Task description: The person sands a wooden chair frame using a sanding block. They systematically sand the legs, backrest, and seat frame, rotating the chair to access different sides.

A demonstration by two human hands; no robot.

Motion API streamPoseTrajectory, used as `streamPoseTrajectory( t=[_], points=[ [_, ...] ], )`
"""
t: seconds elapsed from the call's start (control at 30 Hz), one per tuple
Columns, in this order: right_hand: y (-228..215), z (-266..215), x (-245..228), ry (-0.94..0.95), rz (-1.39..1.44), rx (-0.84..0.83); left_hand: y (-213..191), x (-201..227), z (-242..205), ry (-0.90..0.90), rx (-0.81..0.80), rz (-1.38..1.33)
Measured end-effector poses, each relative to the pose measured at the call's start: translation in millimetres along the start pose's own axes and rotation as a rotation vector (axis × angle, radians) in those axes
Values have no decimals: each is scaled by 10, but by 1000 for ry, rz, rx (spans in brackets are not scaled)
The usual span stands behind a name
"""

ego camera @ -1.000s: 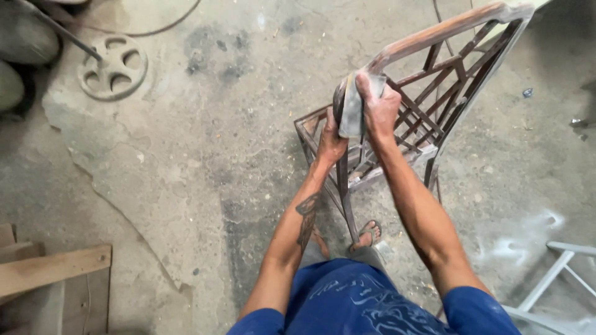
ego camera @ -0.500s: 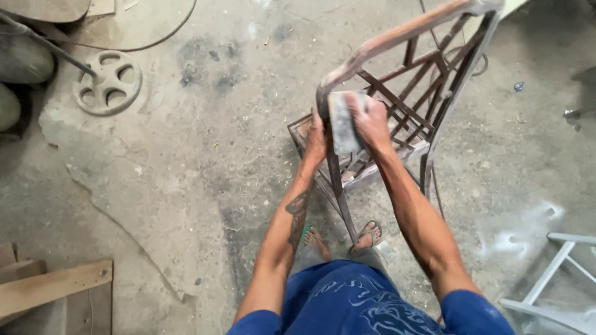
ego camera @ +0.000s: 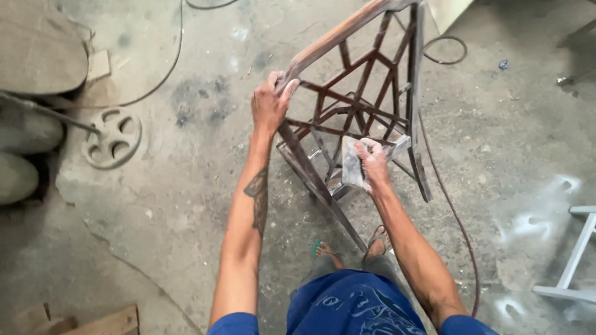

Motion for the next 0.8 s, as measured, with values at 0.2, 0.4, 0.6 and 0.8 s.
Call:
streamPoseTrajectory(
  t=[0.2, 0.4, 0.6, 0.8],
  points=[
    [80, -171, -150, 19, 74, -53, 249, 455, 415, -20, -306, 323],
    [-36, -70, -737, -172, -342, -31, 557, 616, 688, 10, -368, 420],
    [99, 327, -1745, -521, -352, 61, 568, 912, 648, -46, -516, 410],
    [752, 834, -2356, -876, -149, 150, 472, 1125, 562, -78, -473, 345]
  ],
)
Point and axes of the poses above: each hand's wrist, its own z-axis towards the middle knuckle, its own y-axis out of the palm, x = y × z, the point moved 7 cm from there along z, towards the middle knuckle
